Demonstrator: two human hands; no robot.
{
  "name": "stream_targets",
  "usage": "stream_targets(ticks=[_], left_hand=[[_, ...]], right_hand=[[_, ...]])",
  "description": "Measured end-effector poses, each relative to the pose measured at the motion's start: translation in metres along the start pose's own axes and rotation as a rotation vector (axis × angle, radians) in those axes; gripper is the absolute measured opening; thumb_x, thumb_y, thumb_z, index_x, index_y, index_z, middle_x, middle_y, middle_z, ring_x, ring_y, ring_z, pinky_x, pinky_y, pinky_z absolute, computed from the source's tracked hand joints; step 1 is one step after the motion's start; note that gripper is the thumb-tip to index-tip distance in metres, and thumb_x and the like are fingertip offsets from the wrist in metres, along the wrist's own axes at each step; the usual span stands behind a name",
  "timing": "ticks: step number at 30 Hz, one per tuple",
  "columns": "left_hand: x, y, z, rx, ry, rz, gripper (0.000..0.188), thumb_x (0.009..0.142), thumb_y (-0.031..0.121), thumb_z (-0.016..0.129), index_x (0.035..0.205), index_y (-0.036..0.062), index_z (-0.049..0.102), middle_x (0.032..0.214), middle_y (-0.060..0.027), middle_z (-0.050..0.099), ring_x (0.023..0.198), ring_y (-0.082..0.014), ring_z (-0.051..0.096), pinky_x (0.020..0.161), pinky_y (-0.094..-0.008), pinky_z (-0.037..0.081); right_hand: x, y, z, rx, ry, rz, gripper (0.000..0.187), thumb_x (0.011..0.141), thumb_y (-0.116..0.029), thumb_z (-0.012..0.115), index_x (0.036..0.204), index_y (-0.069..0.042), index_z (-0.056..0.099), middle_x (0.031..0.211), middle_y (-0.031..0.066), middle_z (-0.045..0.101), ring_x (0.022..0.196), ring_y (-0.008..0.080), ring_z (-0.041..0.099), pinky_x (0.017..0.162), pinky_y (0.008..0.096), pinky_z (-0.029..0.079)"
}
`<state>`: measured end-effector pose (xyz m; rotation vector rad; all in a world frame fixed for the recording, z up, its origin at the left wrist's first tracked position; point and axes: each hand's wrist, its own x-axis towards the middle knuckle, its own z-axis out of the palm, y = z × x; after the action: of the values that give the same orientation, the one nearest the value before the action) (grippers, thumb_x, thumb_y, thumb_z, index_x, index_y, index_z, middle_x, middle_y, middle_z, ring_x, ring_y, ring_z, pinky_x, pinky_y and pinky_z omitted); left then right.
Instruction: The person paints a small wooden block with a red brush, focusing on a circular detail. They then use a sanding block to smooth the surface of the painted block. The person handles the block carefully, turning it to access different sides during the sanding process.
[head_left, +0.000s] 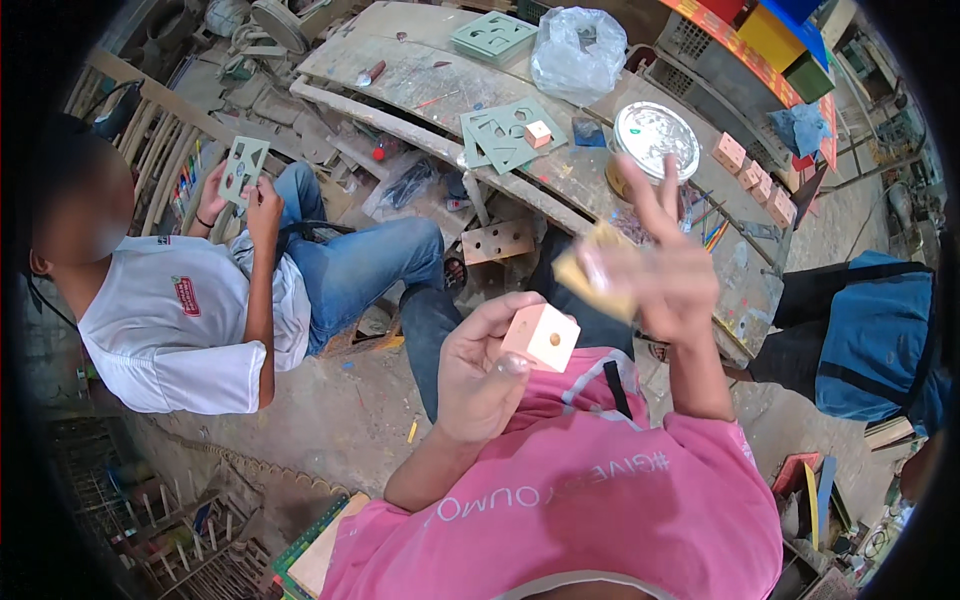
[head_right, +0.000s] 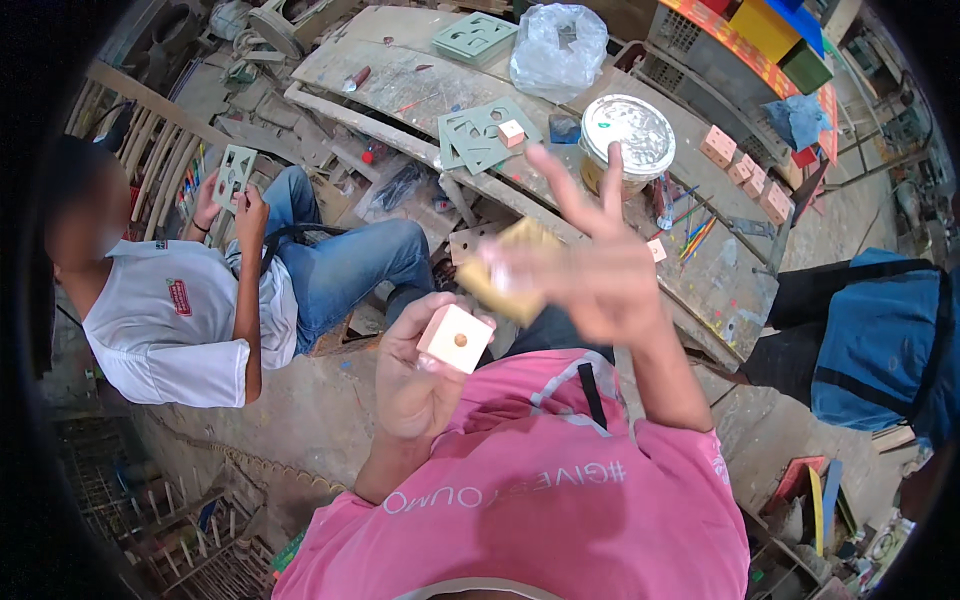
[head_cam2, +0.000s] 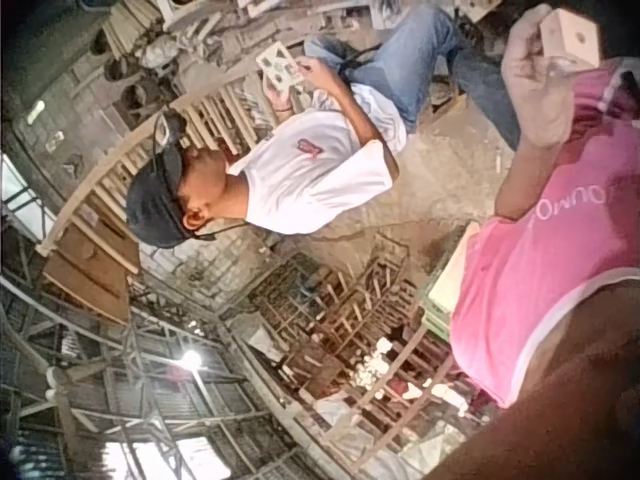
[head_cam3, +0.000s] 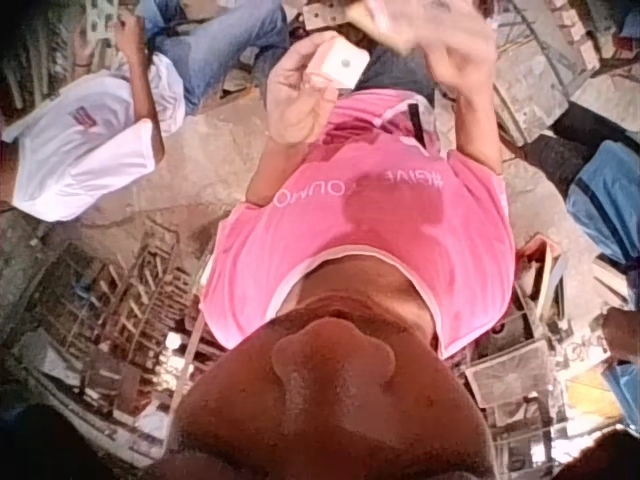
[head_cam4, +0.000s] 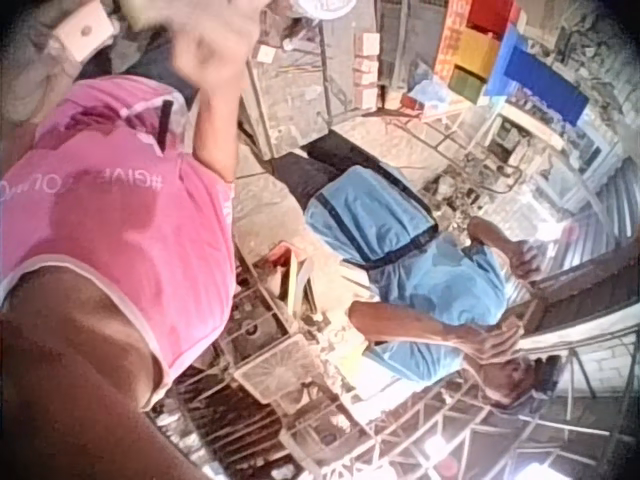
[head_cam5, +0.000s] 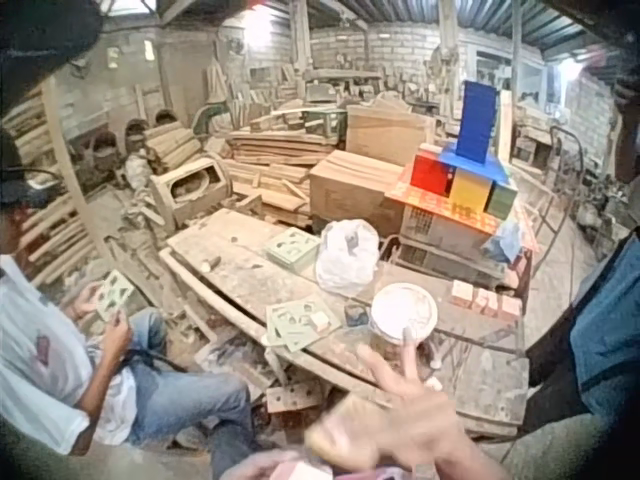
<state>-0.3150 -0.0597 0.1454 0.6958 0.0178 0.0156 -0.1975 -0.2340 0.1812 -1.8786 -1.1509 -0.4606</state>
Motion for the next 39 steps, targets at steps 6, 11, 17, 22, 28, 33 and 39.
stream_targets(ticks=[6,11,17,22,28,33,39], left_hand=[[0.005,0.000,-0.004,0.012,-0.110,0.013,0.051,0.085,0.013,0.064,0.125,-0.0043,0.040,0.106,-0.0157,0.061,0.101,-0.0231,0.061,0.089,-0.0355,0.048],[0.006,0.008,0.011,0.112,-0.091,0.164,0.044,0.086,0.006,0.057,0.126,-0.0039,0.039,0.118,-0.0211,0.053,0.108,-0.0257,0.057,0.091,-0.0360,0.047],[0.008,0.004,0.002,0.158,-0.143,0.150,0.049,0.086,0.009,0.061,0.127,-0.0067,0.039,0.121,-0.0192,0.052,0.113,-0.0205,0.051,0.093,-0.0319,0.044],[0.003,0.006,0.001,0.166,-0.157,0.045,0.048,0.086,0.010,0.062,0.124,-0.0090,0.040,0.119,-0.0168,0.054,0.110,-0.0188,0.053,0.094,-0.0312,0.043],[-0.001,0.011,-0.003,0.204,-0.155,-0.046,0.046,0.087,0.009,0.061,0.124,-0.0086,0.040,0.119,-0.0166,0.054,0.109,-0.0193,0.055,0.093,-0.0307,0.044],[-0.001,0.008,-0.003,0.149,-0.159,-0.050,0.046,0.086,0.008,0.061,0.124,-0.0086,0.040,0.120,-0.0166,0.054,0.111,-0.0191,0.054,0.094,-0.0311,0.044],[0.000,0.006,-0.001,0.140,-0.099,-0.080,0.047,0.085,0.009,0.062,0.124,-0.0077,0.040,0.119,-0.0165,0.054,0.110,-0.0195,0.055,0.094,-0.0319,0.044]], right_hand=[[-0.001,0.007,0.007,-0.215,-0.060,0.011,0.028,0.074,-0.002,0.054,0.089,-0.017,0.072,0.098,-0.0002,0.070,0.123,0.0350,0.046,0.105,0.0585,-0.011],[-0.017,0.010,-0.004,0.262,0.107,0.050,0.027,0.075,0.004,0.055,0.094,-0.007,0.069,0.099,0.0102,0.069,0.115,0.0428,0.052,0.104,0.0577,0.019],[-0.010,-0.016,-0.004,0.423,0.069,-0.027,0.022,0.072,0.003,0.056,0.090,0.000,0.068,0.096,0.0129,0.069,0.102,0.0438,0.058,0.089,0.0494,0.046],[0.006,-0.015,0.000,0.334,-0.129,-0.190,0.022,0.072,-0.006,0.058,0.090,-0.007,0.071,0.100,0.0022,0.069,0.120,0.0465,0.045,0.104,0.0616,0.017],[0.014,-0.017,0.000,0.330,-0.255,-0.275,0.028,0.073,-0.005,0.051,0.088,-0.015,0.073,0.097,-0.0071,0.069,0.125,0.0390,0.043,0.099,0.0667,-0.016],[0.014,-0.013,0.001,0.361,-0.307,-0.272,0.024,0.080,-0.014,0.049,0.082,-0.015,0.073,0.092,-0.0060,0.070,0.127,0.0410,0.039,0.100,0.0646,-0.017],[0.017,-0.016,0.004,0.403,-0.330,-0.260,0.028,0.076,-0.005,0.049,0.084,-0.016,0.073,0.095,-0.0071,0.070,0.128,0.0397,0.038,0.099,0.0634,-0.021]])
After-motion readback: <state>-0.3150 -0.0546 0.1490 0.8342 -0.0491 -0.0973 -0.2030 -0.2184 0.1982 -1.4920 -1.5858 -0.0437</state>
